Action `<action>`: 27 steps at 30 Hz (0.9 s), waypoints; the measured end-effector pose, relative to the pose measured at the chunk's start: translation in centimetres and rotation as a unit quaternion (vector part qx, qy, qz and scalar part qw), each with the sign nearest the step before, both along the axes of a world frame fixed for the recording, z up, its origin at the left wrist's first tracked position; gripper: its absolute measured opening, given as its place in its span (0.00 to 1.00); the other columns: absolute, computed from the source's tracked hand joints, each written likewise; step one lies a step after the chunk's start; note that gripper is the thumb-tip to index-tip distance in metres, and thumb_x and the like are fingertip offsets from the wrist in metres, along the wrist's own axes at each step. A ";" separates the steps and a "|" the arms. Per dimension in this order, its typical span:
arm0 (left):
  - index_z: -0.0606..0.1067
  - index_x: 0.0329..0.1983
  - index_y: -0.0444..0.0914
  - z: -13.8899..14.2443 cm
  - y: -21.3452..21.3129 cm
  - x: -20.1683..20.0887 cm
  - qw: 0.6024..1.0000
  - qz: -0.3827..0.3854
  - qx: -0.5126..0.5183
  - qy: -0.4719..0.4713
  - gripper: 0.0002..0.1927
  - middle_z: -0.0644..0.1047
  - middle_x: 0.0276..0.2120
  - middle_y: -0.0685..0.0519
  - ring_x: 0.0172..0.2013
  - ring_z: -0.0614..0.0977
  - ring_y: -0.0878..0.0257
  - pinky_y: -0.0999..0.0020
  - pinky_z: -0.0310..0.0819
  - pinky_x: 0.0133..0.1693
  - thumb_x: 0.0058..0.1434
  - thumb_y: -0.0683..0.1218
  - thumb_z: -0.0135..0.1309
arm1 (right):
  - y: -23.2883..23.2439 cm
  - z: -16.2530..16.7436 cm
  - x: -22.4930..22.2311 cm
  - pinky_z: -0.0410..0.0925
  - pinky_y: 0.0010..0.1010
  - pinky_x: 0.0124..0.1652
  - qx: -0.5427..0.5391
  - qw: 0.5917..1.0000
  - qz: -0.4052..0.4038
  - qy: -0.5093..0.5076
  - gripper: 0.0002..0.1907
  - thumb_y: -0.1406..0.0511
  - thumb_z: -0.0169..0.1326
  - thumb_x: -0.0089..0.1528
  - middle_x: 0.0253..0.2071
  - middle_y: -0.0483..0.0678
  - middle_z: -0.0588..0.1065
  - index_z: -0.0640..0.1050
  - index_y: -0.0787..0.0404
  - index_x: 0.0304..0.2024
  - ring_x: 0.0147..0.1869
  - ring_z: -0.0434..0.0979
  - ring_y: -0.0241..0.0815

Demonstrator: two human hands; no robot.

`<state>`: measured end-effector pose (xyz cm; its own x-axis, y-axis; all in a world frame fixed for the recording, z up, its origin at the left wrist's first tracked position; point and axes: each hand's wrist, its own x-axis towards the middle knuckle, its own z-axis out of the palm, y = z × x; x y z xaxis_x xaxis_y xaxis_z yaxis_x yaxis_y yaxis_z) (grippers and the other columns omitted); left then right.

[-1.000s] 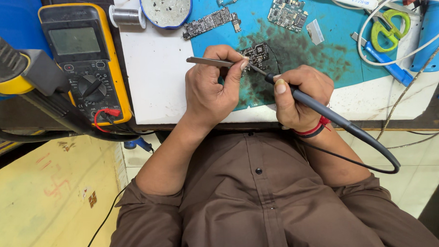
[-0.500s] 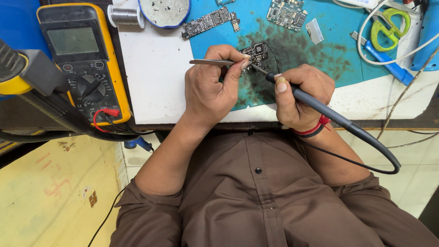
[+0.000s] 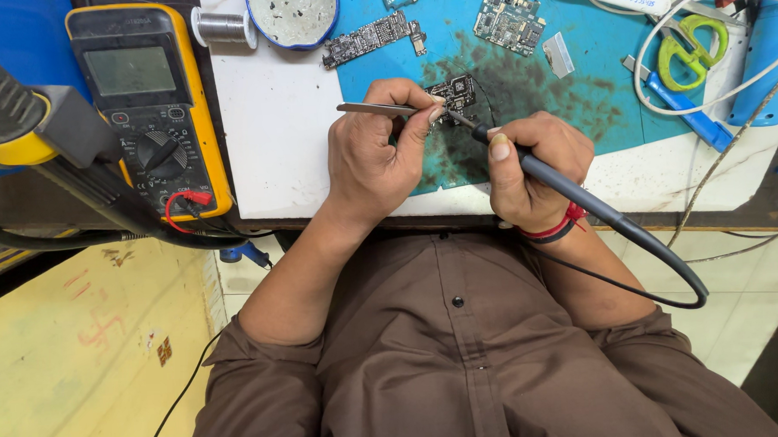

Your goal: The person uses a soldering iron and tweezers to apply solder to a small circuit board. They repeatedly heat and reposition the board while working on specific solder joints.

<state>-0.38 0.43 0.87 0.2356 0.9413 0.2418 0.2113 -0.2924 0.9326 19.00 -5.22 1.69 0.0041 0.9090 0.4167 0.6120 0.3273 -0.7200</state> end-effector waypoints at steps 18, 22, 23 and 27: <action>0.72 0.45 0.37 -0.4 -0.1 0.0 0.999 0.005 -0.029 -0.018 0.06 0.83 0.36 0.53 0.29 0.82 0.69 0.74 0.76 0.32 0.71 0.39 0.59 | 0.1 0.1 0.0 0.64 0.31 0.30 0.001 1.000 0.001 0.002 0.07 0.68 0.54 0.71 0.30 0.50 0.75 0.74 0.65 0.37 0.26 0.73 0.43; 0.72 0.48 0.37 -0.5 -0.1 0.1 0.998 -0.006 -0.007 -0.059 0.05 0.83 0.43 0.51 0.38 0.87 0.66 0.75 0.81 0.38 0.74 0.39 0.57 | 0.1 0.0 -0.1 0.64 0.31 0.30 0.004 1.000 0.003 0.007 0.08 0.68 0.54 0.72 0.30 0.50 0.75 0.74 0.65 0.38 0.27 0.73 0.43; 0.72 0.48 0.37 -0.5 -0.1 0.1 0.999 -0.005 -0.007 -0.054 0.05 0.83 0.43 0.51 0.39 0.87 0.66 0.75 0.82 0.38 0.74 0.39 0.57 | 0.1 0.1 0.0 0.64 0.31 0.30 0.004 1.000 0.003 0.006 0.08 0.68 0.54 0.71 0.29 0.50 0.74 0.75 0.65 0.38 0.27 0.73 0.43; 0.72 0.47 0.38 -0.3 -0.1 0.1 1.000 0.000 0.003 -0.011 0.06 0.84 0.42 0.51 0.40 0.88 0.65 0.73 0.83 0.40 0.72 0.39 0.58 | 0.1 0.1 0.0 0.63 0.31 0.30 -0.001 1.000 0.001 0.003 0.08 0.68 0.54 0.71 0.30 0.51 0.75 0.74 0.65 0.37 0.27 0.72 0.44</action>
